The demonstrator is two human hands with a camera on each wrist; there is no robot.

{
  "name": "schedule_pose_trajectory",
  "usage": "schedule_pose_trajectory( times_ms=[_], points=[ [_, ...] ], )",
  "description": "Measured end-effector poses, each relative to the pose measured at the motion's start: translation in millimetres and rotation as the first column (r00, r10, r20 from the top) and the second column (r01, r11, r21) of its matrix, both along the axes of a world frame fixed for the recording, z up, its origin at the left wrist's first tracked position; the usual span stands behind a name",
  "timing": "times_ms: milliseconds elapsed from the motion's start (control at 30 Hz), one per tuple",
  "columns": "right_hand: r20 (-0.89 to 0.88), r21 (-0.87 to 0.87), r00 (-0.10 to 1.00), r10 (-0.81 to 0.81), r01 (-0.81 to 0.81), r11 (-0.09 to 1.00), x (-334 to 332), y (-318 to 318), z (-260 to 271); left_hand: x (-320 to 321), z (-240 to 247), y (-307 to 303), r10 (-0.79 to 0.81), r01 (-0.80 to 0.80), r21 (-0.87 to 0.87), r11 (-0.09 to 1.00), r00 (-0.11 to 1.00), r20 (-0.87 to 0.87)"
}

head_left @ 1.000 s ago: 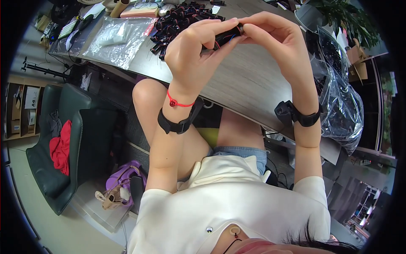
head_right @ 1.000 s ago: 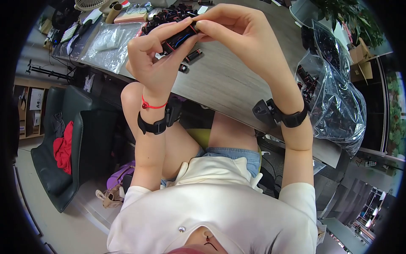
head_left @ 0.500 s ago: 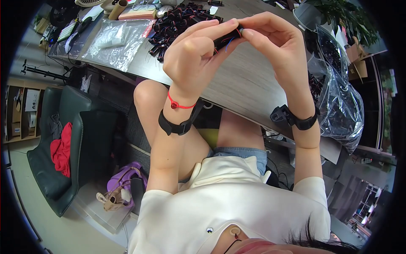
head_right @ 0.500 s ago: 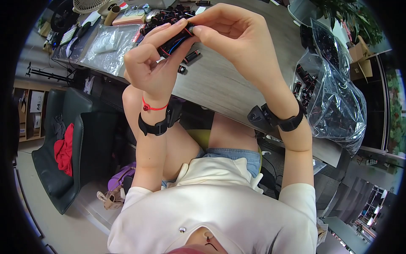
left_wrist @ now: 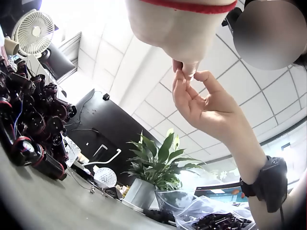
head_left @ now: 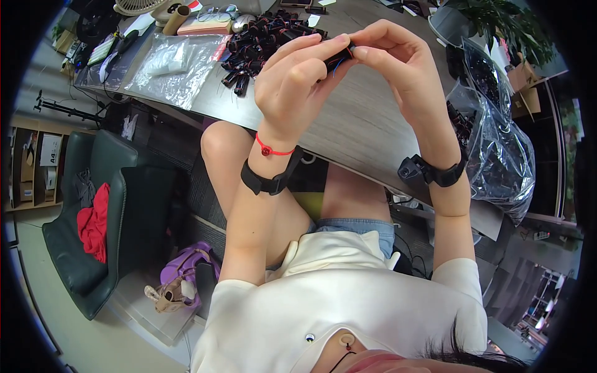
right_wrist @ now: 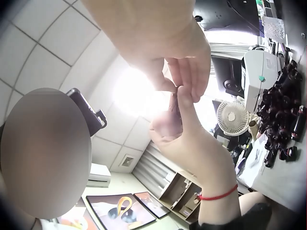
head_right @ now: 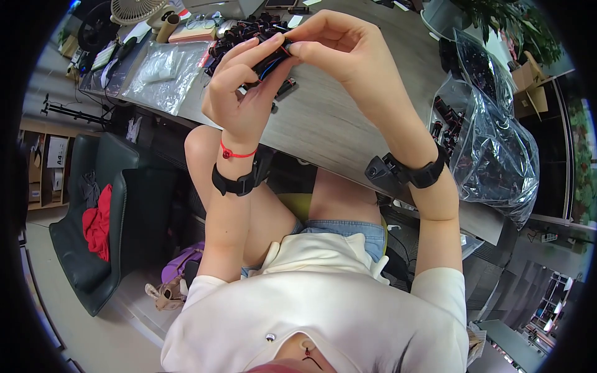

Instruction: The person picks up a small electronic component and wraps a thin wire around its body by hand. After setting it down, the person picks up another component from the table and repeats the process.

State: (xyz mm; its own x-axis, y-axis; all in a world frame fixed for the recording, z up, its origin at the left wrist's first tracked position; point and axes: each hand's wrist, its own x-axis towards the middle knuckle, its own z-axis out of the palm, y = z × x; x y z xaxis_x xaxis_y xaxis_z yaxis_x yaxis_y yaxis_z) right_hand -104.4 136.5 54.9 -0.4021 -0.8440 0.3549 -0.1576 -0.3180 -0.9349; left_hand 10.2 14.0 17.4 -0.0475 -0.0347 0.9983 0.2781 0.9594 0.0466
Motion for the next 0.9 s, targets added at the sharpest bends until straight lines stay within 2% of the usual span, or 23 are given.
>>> schedule_pose_trajectory(
  times_ms=[100, 200, 233, 333, 500, 600, 767, 900],
  points=[
    [-0.032, -0.009, 0.999, 0.010, -0.010, 1.000, 1.5, -0.3, 1.9, -2.9, 0.9, 3.4, 0.023, -0.022, 0.009, 1.000, 0.997, -0.071],
    [-0.203, -0.002, 0.975, -0.093, 0.094, 0.996, -4.1, -3.1, 2.5, -1.1, 3.5, 6.8, 0.202, -0.208, 0.047, 0.977, 0.974, 0.106],
    [-0.204, -0.002, 0.975, -0.092, 0.094, 0.996, -5.4, -3.9, 2.5, -2.2, 3.1, 7.0, 0.203, -0.209, 0.047, 0.977, 0.974, 0.105],
    [-0.238, 0.003, 0.956, -0.173, 0.179, 0.984, -7.7, -5.4, 0.1, -5.6, -1.2, 8.7, 0.101, -0.144, 0.233, 0.962, 0.977, 0.189],
    [-0.253, -0.038, 0.947, -0.197, 0.194, 0.980, 3.7, -8.5, -4.1, -4.4, -2.5, 8.5, 0.119, -0.161, 0.216, 0.963, 0.973, 0.196],
    [-0.301, -0.083, 0.922, -0.243, 0.228, 0.970, 3.9, -8.7, -6.5, -10.0, -5.1, 6.9, 0.075, -0.112, 0.264, 0.958, 0.986, 0.148],
    [-0.318, -0.068, 0.921, -0.224, 0.214, 0.974, 1.3, -8.4, -8.3, -3.2, -2.7, 13.3, 0.008, -0.080, 0.366, 0.927, 0.981, 0.196],
    [-0.188, -0.052, 0.972, -0.140, 0.132, 0.990, 6.8, -12.2, -7.5, 0.3, -3.3, 12.6, -0.022, -0.080, 0.427, 0.901, 0.973, 0.229]
  ],
)
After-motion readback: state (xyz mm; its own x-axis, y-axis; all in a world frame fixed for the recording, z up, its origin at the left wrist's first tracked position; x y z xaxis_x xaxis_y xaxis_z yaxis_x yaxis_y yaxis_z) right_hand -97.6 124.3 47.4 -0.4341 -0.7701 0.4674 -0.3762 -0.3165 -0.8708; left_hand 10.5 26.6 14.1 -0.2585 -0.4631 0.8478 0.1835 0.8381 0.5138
